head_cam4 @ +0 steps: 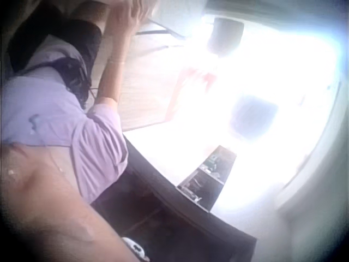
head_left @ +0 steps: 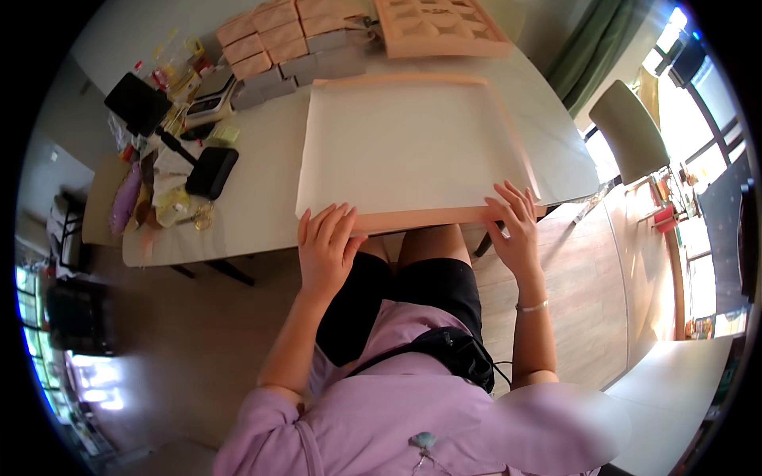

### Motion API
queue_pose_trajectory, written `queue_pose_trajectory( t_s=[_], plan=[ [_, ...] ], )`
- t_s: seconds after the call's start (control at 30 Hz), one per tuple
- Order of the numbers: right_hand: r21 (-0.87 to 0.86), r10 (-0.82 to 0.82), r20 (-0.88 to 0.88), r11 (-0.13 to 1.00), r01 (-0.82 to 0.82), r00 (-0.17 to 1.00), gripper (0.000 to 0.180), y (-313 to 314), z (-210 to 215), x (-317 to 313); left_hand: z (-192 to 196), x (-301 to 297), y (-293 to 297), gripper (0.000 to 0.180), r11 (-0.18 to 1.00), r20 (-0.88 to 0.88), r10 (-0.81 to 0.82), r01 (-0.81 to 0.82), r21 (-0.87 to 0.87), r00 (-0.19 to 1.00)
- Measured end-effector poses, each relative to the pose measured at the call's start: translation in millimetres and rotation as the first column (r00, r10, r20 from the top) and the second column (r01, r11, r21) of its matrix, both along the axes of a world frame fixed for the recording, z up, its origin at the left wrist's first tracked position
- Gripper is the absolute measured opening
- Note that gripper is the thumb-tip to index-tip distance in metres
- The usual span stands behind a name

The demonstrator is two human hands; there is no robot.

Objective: The person assembles a rectangular frame by hand using a large white sheet of paper and strips of light brown tape. They place the paper on a table, apply tape to the edges to form a border, and fold the tape over the corners to secure the structure.

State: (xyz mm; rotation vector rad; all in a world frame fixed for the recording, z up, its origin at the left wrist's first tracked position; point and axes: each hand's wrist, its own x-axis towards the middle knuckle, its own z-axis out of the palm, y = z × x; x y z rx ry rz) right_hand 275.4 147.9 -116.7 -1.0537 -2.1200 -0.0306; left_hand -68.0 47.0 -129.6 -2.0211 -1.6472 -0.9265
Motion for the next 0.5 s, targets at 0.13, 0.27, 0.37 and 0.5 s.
queue_pose_trajectory(
  t_s=[0.13,0.27,0.37,0.5],
  plan=[
    [0.031,-0.016,-0.020,0.999,0.017,1.000,0.025,-19.9,-0.5,0.2,10.4,0.1,3.6,0.018,0.988,0.114,-0.106,0.091,0.124,0.988],
    [0.158,-0.140,0.055,0.979,0.130,0.989,0.030,-39.0,14.5,-31.8,7.8,14.3,0.6,0.014,0.988,0.232,-0.129,0.104,0.115,0.964],
    [0.050,-0.083,0.040,0.996,0.080,0.996,0.030,-42.8,17.3,-48.1,8.4,27.2,-3.1,0.013,0.992,0.199,-0.099,0.081,0.093,0.975],
    [-0.241,-0.049,-0.172,0.970,0.006,0.984,0.022,-38.1,12.5,-56.8,9.4,31.2,-2.1,0.017,0.991,0.234,-0.126,0.110,0.077,0.964]
  ],
)
